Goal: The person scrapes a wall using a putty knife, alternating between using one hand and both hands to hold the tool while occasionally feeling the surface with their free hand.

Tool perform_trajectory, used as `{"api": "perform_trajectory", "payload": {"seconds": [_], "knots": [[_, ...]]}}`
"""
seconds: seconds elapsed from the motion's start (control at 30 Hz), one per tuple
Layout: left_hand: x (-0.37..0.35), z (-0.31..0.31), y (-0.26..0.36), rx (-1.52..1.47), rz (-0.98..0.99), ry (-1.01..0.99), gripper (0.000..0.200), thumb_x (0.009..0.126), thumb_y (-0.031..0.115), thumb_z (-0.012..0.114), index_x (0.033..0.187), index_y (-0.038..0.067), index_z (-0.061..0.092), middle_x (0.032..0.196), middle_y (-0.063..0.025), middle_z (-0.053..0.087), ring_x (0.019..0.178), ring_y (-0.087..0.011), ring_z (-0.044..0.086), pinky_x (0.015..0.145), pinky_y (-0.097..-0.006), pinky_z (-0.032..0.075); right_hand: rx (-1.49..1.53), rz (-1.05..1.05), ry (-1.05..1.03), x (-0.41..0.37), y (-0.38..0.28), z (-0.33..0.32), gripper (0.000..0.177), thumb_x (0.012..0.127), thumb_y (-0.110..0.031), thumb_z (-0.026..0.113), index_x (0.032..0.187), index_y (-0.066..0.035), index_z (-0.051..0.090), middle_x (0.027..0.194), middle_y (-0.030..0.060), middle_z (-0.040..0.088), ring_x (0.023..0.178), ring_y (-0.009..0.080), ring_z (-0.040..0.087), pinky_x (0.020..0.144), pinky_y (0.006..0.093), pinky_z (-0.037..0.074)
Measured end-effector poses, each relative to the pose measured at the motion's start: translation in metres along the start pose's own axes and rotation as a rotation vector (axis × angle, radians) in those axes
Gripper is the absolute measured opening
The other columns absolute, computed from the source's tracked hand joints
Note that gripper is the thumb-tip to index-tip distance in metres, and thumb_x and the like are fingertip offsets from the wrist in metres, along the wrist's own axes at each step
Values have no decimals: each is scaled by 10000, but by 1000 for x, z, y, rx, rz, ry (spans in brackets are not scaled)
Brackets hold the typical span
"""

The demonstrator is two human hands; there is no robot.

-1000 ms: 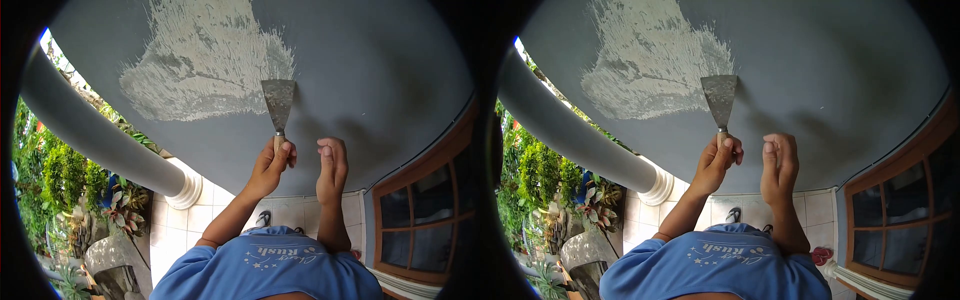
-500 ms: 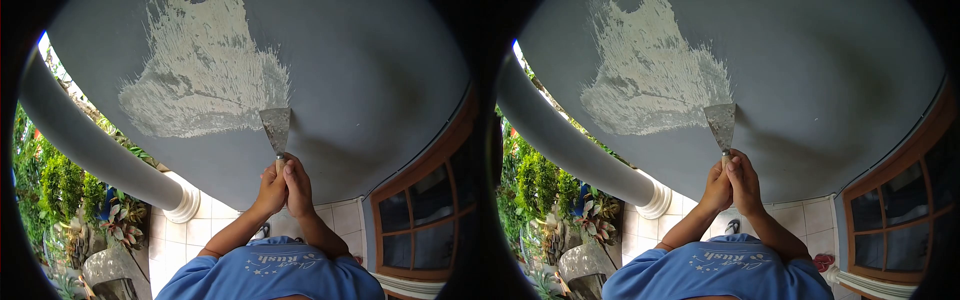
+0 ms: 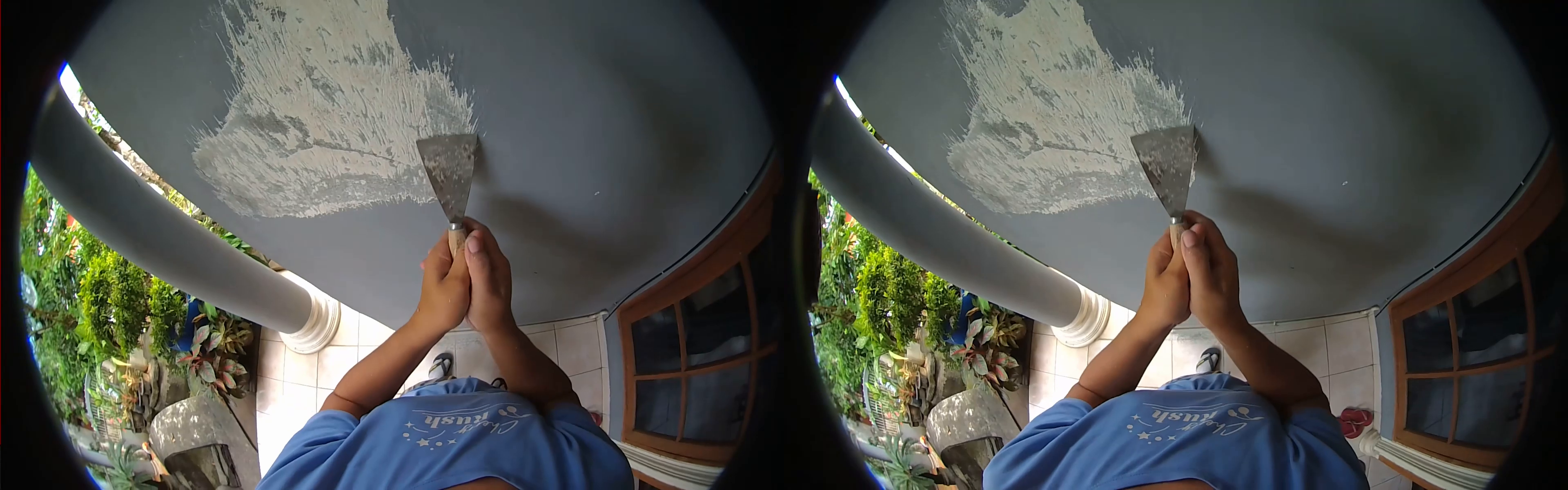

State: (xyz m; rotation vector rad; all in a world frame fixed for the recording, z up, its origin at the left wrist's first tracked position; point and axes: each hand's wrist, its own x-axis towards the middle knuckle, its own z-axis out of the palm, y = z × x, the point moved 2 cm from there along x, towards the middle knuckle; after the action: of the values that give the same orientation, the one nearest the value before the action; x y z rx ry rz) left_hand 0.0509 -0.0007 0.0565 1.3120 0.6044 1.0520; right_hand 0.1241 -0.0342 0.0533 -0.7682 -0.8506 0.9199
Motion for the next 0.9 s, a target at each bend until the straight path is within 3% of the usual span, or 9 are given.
{"api": "perform_trajectory", "payload": {"seconds": [0.17,0.27,0.47,0.57,0.67,0.8,0.9], "knots": [[-23,1,-2,21,-15,59,216,1029,280,501,1002,77,570,841,43,536,753,-33,474,657,-200,403,-112,10,-21,-21,-3,1,367,1014,-274,479,1213,24,558,1083,103,618,1040,154,563,939,296,423],[-17,3,-12,123,-48,143,216,1031,278,498,1007,75,566,850,39,538,757,-33,468,661,-201,407,-34,24,24,-17,15,-5,386,1012,-287,481,1220,30,556,1063,104,630,1020,161,573,936,298,427],[-13,8,16,76,-2,19,220,1031,277,497,1002,70,564,813,39,534,739,-34,465,658,-206,411,-2,-12,-7,-11,-11,3,380,1016,-282,474,1214,33,556,1040,95,629,999,158,576,917,293,435],[-27,3,-3,16,-61,121,245,1036,290,480,982,64,557,793,39,527,723,-42,464,640,-214,408,-49,31,-5,-26,13,0,386,1018,-288,473,1216,32,555,1057,100,628,1004,155,575,911,289,438],[-9,9,16,209,23,63,264,1040,298,463,965,60,550,801,34,527,726,-49,469,638,-220,411,-6,11,40,-8,5,0,389,1017,-290,474,1216,34,555,1060,103,628,1001,149,573,909,286,439],[-4,17,39,150,27,-28,259,1038,295,469,971,58,548,815,28,529,734,-53,474,639,-222,411,43,-29,-40,-1,-18,1,392,1015,-285,476,1234,33,541,1056,101,626,994,142,568,899,273,438],[-26,4,9,115,-73,75,228,1032,277,491,1007,57,546,846,28,532,762,-47,480,659,-209,411,5,30,-18,-25,2,0,392,1015,-283,488,1242,33,538,1065,99,627,1018,147,572,920,293,434]]}}
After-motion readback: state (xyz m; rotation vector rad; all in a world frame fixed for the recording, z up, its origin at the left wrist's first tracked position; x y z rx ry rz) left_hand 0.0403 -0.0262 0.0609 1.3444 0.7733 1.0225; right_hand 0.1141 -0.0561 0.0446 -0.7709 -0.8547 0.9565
